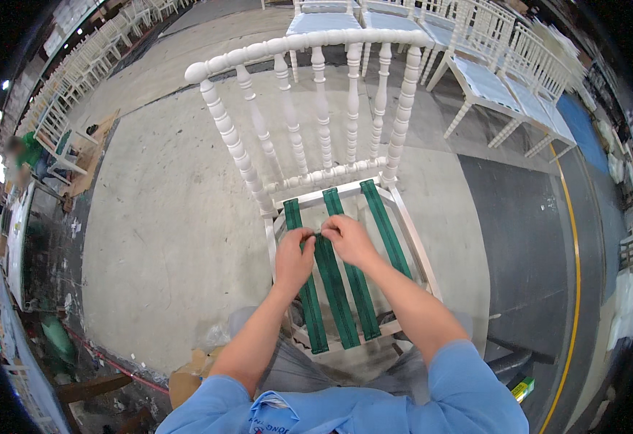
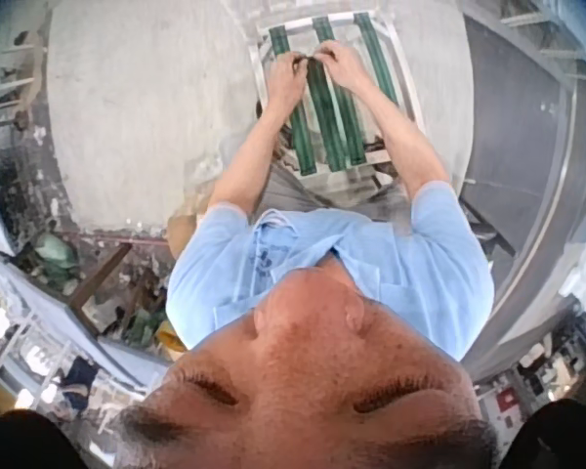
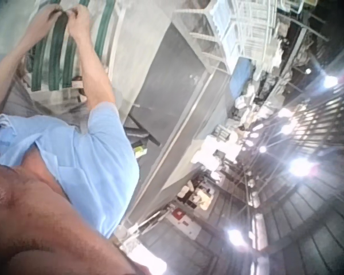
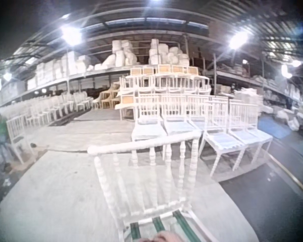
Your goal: The person attaches green webbing slings to a white wooden chair frame. They position each sling across the seat, secure it with a staple gun, and trim the excess with scissors.
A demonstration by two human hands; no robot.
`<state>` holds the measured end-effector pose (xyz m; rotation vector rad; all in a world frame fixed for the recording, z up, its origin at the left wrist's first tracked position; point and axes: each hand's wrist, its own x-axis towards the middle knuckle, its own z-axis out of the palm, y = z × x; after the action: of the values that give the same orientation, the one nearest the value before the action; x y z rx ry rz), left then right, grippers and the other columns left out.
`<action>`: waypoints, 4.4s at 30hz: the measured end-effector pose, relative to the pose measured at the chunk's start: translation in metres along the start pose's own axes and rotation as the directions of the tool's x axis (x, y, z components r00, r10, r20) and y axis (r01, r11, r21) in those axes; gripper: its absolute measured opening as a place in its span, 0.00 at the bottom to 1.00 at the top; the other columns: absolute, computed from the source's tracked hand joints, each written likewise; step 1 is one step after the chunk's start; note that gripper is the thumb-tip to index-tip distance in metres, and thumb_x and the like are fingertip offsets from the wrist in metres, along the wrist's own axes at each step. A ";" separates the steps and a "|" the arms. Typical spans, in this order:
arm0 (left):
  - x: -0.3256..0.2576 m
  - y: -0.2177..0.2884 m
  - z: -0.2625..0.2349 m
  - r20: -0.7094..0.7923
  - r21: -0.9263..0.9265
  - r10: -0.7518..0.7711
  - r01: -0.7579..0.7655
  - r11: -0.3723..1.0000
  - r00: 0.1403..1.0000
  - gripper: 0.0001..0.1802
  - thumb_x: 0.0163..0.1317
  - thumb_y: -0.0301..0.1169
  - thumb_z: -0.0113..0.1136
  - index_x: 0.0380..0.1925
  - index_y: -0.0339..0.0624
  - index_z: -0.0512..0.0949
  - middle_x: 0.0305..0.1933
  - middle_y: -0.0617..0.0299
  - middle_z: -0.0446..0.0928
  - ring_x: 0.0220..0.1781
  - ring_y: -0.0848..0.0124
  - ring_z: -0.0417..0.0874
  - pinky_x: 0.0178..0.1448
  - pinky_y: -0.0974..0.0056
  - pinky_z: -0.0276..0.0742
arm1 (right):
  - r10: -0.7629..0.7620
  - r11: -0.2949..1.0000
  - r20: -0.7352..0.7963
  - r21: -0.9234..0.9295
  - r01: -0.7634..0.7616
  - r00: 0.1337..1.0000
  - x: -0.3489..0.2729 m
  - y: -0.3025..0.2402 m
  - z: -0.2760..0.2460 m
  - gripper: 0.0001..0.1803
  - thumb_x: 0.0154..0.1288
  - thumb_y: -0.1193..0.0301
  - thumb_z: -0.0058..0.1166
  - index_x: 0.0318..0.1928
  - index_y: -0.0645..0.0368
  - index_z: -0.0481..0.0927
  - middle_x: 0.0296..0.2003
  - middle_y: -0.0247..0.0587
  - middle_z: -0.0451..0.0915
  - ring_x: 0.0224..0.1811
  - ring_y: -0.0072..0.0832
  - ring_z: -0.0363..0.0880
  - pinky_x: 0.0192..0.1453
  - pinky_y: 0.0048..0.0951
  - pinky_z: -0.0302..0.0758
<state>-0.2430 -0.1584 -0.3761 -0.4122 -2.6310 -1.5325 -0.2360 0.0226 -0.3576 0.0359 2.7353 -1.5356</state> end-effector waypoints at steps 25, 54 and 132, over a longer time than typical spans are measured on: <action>0.058 -0.087 0.073 0.115 0.459 0.071 -0.116 0.881 0.991 0.40 0.69 0.37 0.65 0.80 0.43 0.66 0.87 0.56 0.60 0.88 0.38 0.51 0.88 0.36 0.48 | 0.059 0.912 -0.135 -0.395 -0.108 0.989 0.155 0.088 0.061 0.11 0.68 0.61 0.69 0.39 0.55 0.93 0.35 0.48 0.91 0.40 0.45 0.91 0.48 0.43 0.84; 0.057 -0.088 0.096 0.271 0.788 0.134 -0.300 0.538 0.953 0.36 0.77 0.45 0.57 0.82 0.52 0.67 0.87 0.63 0.62 0.86 0.43 0.60 0.89 0.40 0.49 | 0.760 -0.293 -0.570 0.126 -0.948 -0.311 -0.595 0.104 -0.217 0.29 0.62 0.54 0.67 0.61 0.53 0.88 0.59 0.53 0.87 0.65 0.51 0.85 0.68 0.44 0.81; 0.063 -0.096 0.059 0.024 0.265 -0.029 0.021 0.964 0.999 0.24 0.71 0.32 0.59 0.64 0.32 0.81 0.85 0.45 0.60 0.89 0.46 0.53 0.89 0.37 0.45 | 0.420 0.862 0.049 0.292 -0.415 0.906 0.089 0.024 0.048 0.19 0.71 0.58 0.72 0.36 0.62 0.84 0.23 0.34 0.82 0.17 0.23 0.78 0.20 0.28 0.74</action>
<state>-0.3244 -0.1398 -0.4745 -0.3827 -2.8194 -1.1632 -0.3251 -0.0043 -0.4042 0.6029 2.2645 -1.7801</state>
